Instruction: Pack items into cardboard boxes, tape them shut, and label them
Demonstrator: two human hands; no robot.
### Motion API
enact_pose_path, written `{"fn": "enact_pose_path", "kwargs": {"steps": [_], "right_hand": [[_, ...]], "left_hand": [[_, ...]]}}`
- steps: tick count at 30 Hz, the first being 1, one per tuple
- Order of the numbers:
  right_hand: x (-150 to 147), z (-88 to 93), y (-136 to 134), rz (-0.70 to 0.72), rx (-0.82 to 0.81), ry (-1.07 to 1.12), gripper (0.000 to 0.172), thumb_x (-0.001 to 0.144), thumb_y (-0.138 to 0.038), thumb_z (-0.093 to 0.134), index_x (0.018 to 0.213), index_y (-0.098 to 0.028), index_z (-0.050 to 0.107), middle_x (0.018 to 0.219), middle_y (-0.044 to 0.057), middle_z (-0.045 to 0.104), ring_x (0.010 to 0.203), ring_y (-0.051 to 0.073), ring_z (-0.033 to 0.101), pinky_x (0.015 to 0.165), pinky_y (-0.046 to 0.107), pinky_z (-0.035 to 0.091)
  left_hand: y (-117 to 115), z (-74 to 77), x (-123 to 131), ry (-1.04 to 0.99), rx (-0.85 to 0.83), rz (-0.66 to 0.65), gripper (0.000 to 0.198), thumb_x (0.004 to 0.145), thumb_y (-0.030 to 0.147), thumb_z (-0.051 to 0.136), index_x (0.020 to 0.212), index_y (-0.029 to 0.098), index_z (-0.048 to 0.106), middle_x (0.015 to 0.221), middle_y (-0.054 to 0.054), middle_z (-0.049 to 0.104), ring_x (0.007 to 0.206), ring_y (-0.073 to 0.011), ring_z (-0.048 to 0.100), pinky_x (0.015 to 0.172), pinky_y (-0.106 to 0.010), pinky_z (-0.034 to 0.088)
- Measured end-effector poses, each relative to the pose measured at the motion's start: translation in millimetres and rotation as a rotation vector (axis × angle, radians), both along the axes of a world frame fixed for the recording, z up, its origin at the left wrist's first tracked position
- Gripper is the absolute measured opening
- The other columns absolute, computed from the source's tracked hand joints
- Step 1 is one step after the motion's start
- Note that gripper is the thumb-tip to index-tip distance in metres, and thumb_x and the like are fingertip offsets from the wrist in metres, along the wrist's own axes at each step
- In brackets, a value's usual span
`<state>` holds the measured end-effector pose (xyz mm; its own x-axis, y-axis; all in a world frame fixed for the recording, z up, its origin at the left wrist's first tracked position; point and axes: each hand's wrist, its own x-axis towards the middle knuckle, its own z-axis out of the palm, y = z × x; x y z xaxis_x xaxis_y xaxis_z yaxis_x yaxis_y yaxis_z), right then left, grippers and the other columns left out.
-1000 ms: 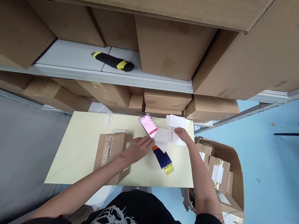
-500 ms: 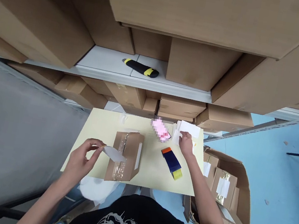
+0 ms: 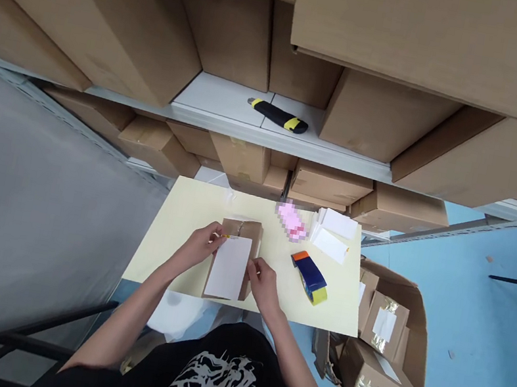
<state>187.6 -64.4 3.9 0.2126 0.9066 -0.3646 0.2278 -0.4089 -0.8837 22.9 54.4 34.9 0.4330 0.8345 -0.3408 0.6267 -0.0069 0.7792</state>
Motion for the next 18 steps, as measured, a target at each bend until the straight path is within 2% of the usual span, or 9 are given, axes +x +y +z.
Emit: {"fn": "enact_pose_path", "kwargs": {"steps": [6, 11, 13, 18], "right_hand": [[-23, -3.1, 7, -0.049, 0.013, -0.045, 0.043, 0.089, -0.057, 0.029, 0.06, -0.026, 0.036, 0.055, -0.001, 0.044, 0.053, 0.017, 0.044, 0.054, 0.03, 0.036], [-34, -18.5, 8, -0.057, 0.06, -0.285, 0.039, 0.088, -0.054, 0.037, 0.061, -0.025, 0.032, 0.051, -0.006, 0.034, 0.048, 0.014, 0.034, 0.05, 0.026, 0.029], [-37, -27.1, 9, -0.059, 0.055, -0.389, 0.038, 0.089, -0.05, 0.035, 0.062, -0.024, 0.035, 0.051, -0.005, 0.037, 0.048, 0.013, 0.036, 0.051, 0.025, 0.029], [-38, -38.8, 14, -0.013, 0.008, -0.605, 0.034, 0.093, -0.043, 0.032, 0.071, -0.022, 0.047, 0.06, 0.0, 0.054, 0.055, 0.016, 0.052, 0.054, 0.025, 0.033]], "left_hand": [[10, -29.0, -7, -0.006, -0.021, 0.049, 0.005, 0.08, 0.026, 0.046, 0.08, 0.021, 0.047, 0.074, 0.001, 0.061, 0.062, -0.013, 0.059, 0.059, -0.025, 0.048], [11, -39.7, 0, 0.046, 0.061, 0.032, 0.004, 0.082, 0.023, 0.049, 0.081, 0.02, 0.049, 0.077, -0.001, 0.063, 0.069, -0.015, 0.061, 0.065, -0.026, 0.046], [10, -43.5, 3, 0.088, 0.107, 0.029, 0.005, 0.084, 0.024, 0.049, 0.082, 0.02, 0.05, 0.08, -0.002, 0.064, 0.072, -0.0162, 0.062, 0.066, -0.027, 0.046], [8, -54.2, 3, 0.209, 0.182, 0.005, 0.01, 0.089, 0.026, 0.045, 0.086, 0.019, 0.052, 0.085, -0.004, 0.066, 0.077, -0.0183, 0.063, 0.064, -0.027, 0.044]]}}
